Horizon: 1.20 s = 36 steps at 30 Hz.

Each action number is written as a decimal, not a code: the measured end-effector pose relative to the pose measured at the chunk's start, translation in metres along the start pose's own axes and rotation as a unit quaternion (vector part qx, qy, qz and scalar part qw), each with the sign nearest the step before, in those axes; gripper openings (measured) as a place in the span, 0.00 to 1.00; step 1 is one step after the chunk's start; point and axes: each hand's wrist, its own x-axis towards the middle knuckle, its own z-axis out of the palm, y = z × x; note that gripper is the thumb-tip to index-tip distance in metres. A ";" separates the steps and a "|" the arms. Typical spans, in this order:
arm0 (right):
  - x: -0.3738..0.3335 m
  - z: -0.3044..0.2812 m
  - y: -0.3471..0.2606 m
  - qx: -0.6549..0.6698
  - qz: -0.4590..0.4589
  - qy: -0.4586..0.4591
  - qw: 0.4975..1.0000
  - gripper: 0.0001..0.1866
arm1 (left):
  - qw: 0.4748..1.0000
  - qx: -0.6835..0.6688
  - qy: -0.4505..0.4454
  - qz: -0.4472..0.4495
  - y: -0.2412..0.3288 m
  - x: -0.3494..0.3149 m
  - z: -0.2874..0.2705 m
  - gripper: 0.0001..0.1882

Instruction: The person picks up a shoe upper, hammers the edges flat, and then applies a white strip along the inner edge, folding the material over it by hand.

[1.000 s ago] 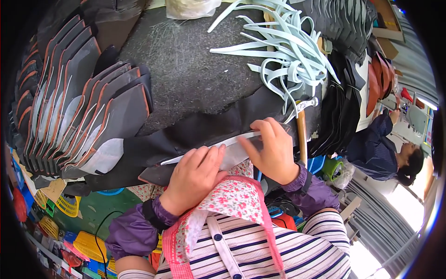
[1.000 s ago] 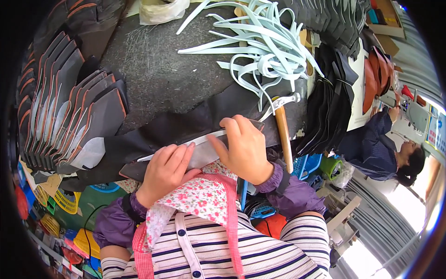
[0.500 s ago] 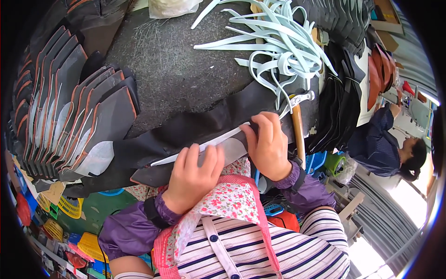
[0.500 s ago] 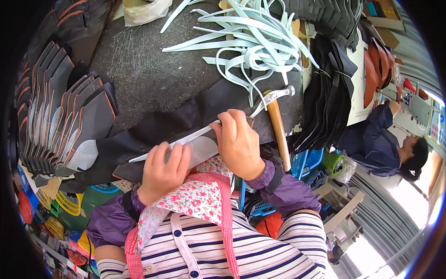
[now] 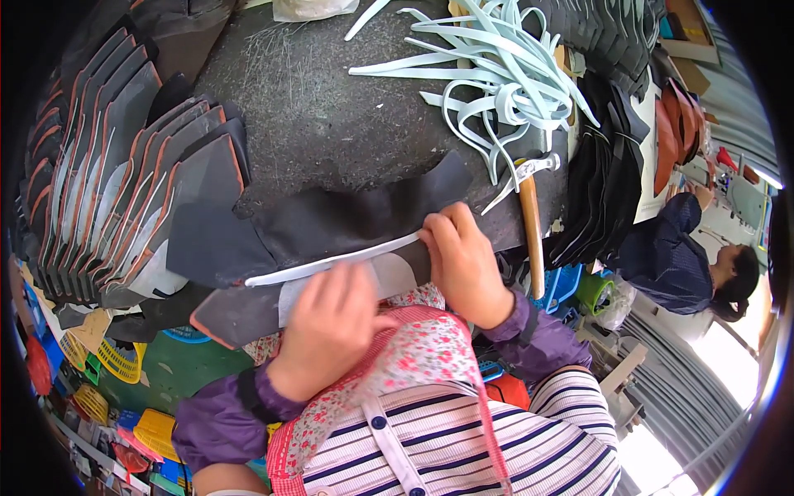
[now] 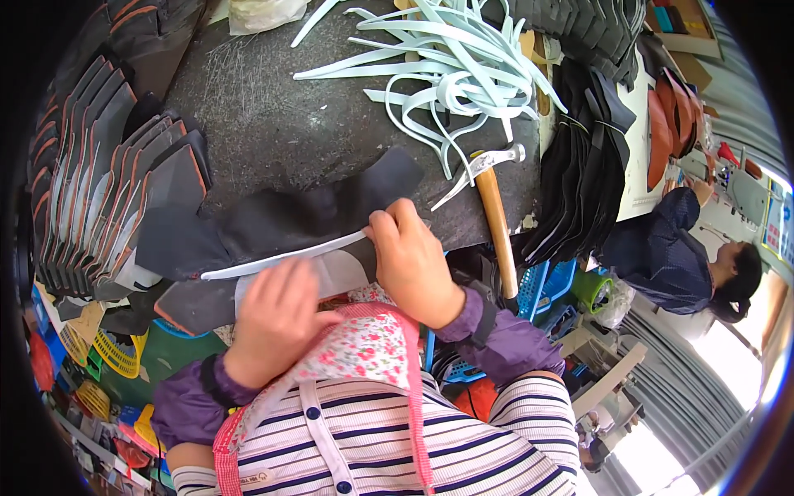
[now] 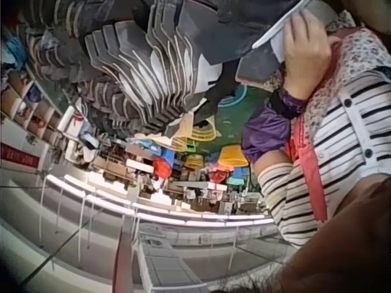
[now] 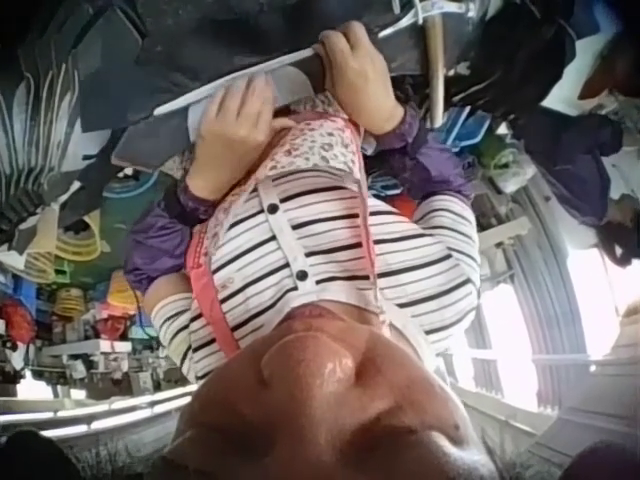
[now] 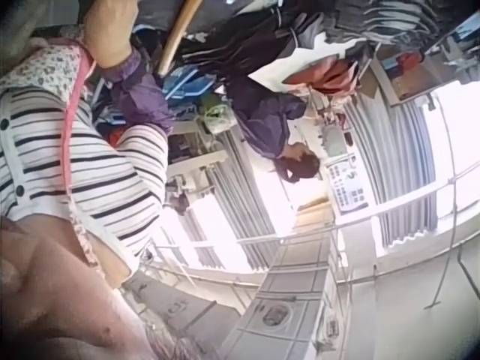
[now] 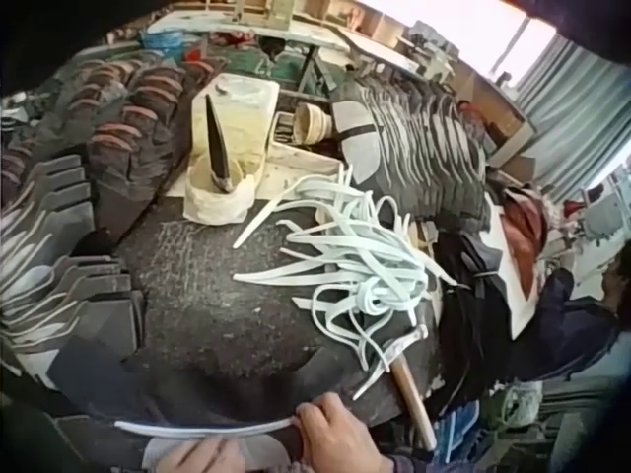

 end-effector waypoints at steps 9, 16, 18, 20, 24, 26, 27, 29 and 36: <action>0.071 -0.033 0.016 -0.015 -0.072 -0.011 0.997 0.12 | 1.000 -0.003 0.016 -0.022 0.013 0.034 0.032 0.40; 0.065 -0.049 0.013 -0.038 -0.217 -0.160 0.962 0.13 | 0.998 0.013 0.052 -0.035 0.017 0.035 0.040 0.38; 0.036 -0.058 0.001 -0.060 -0.236 -0.177 0.954 0.12 | 0.997 0.012 0.071 -0.037 0.018 0.028 0.048 0.36; 0.014 -0.058 -0.003 -0.082 -0.254 -0.193 0.944 0.12 | 0.997 -0.046 0.049 -0.048 0.018 0.013 0.061 0.33; -0.016 -0.040 0.015 -0.089 -0.325 -0.107 0.935 0.11 | 0.997 -0.042 0.045 -0.039 0.020 -0.002 0.069 0.27; -0.022 -0.035 0.019 -0.101 -0.325 -0.097 0.935 0.11 | 0.998 -0.024 0.047 -0.035 0.021 -0.005 0.071 0.25; -0.024 -0.033 0.020 -0.106 -0.325 -0.092 0.935 0.12 | 0.998 -0.015 0.046 -0.027 0.021 -0.006 0.071 0.24; -0.024 -0.029 0.024 -0.106 -0.319 -0.091 0.938 0.12 | 0.999 0.002 0.044 -0.011 0.021 -0.006 0.067 0.24; -0.026 -0.021 0.031 -0.122 -0.327 -0.085 0.933 0.11 | 0.995 0.088 -0.055 0.009 0.006 -0.022 0.014 0.22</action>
